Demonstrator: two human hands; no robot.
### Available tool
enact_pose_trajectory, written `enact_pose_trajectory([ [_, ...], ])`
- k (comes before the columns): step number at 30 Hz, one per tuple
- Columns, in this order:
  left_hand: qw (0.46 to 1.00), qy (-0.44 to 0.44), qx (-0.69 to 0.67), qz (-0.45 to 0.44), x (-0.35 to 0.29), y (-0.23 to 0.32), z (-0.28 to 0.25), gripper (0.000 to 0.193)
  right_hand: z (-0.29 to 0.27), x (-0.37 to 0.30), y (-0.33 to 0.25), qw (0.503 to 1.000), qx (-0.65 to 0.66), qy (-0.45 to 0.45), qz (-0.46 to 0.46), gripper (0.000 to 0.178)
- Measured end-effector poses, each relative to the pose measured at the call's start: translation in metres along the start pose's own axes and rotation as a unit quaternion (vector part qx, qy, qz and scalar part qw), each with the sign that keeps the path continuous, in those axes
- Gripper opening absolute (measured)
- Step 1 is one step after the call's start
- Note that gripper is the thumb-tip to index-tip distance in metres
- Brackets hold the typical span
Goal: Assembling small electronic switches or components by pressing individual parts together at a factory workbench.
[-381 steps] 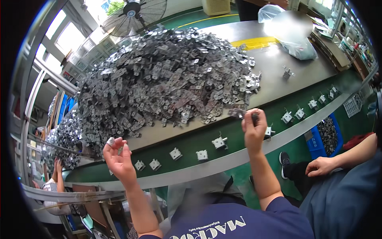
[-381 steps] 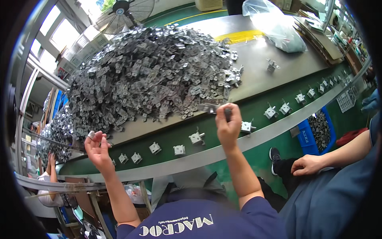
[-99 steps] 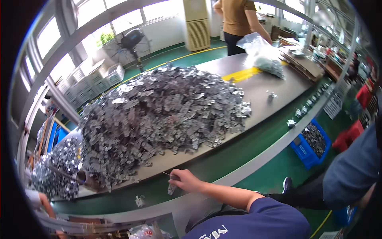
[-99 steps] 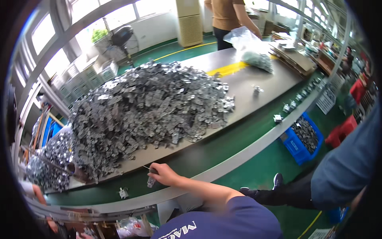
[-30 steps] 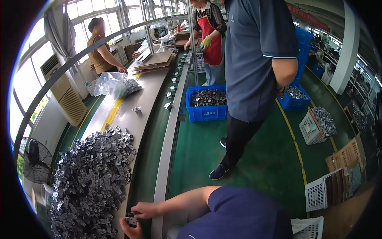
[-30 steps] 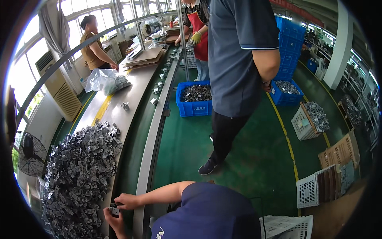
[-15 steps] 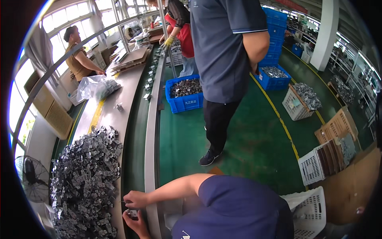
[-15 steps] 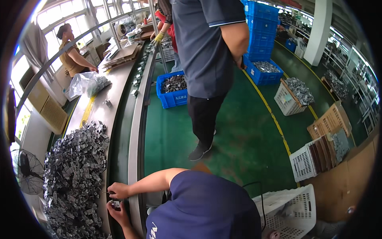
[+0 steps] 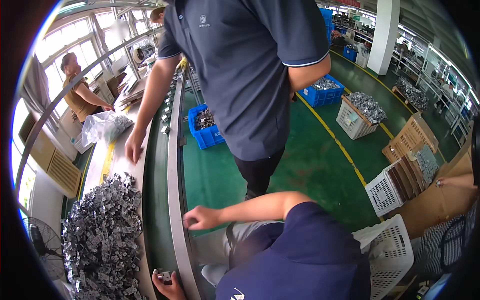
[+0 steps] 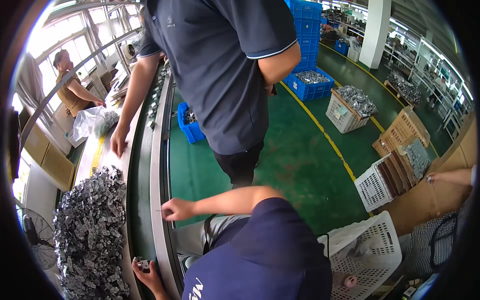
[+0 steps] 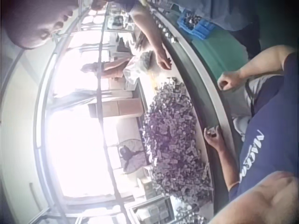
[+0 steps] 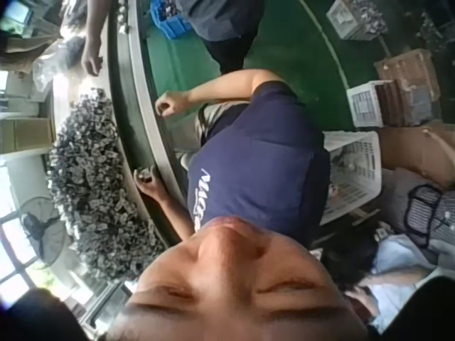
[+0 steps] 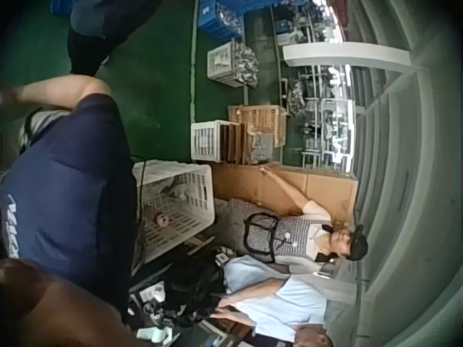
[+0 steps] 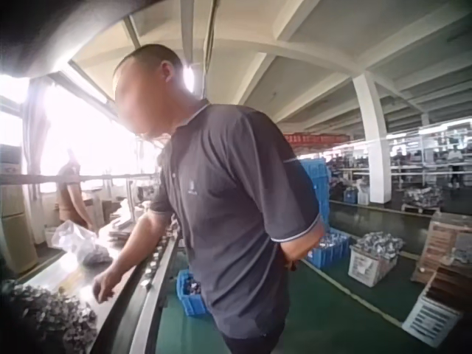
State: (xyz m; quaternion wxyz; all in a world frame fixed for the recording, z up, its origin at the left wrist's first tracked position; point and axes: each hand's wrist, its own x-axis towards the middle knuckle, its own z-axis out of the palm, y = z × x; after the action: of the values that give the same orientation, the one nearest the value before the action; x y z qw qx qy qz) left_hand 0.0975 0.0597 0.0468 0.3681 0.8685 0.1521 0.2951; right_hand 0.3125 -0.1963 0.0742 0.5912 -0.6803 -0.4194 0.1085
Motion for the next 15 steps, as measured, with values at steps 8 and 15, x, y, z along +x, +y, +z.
enact_pose_trajectory([
  [8, 0.998, 0.047, -0.027, 0.038, 0.006, 0.050, -0.002, 0.042, -0.195, -0.262, 0.086, 0.771, -0.208, -0.345, 0.493, 0.014],
  [15, 0.991, 0.078, -0.012, 0.106, 0.013, 0.043, 0.023, 0.043, -0.340, -0.435, 0.020, 0.505, -0.335, 0.337, 0.720, 0.024],
])
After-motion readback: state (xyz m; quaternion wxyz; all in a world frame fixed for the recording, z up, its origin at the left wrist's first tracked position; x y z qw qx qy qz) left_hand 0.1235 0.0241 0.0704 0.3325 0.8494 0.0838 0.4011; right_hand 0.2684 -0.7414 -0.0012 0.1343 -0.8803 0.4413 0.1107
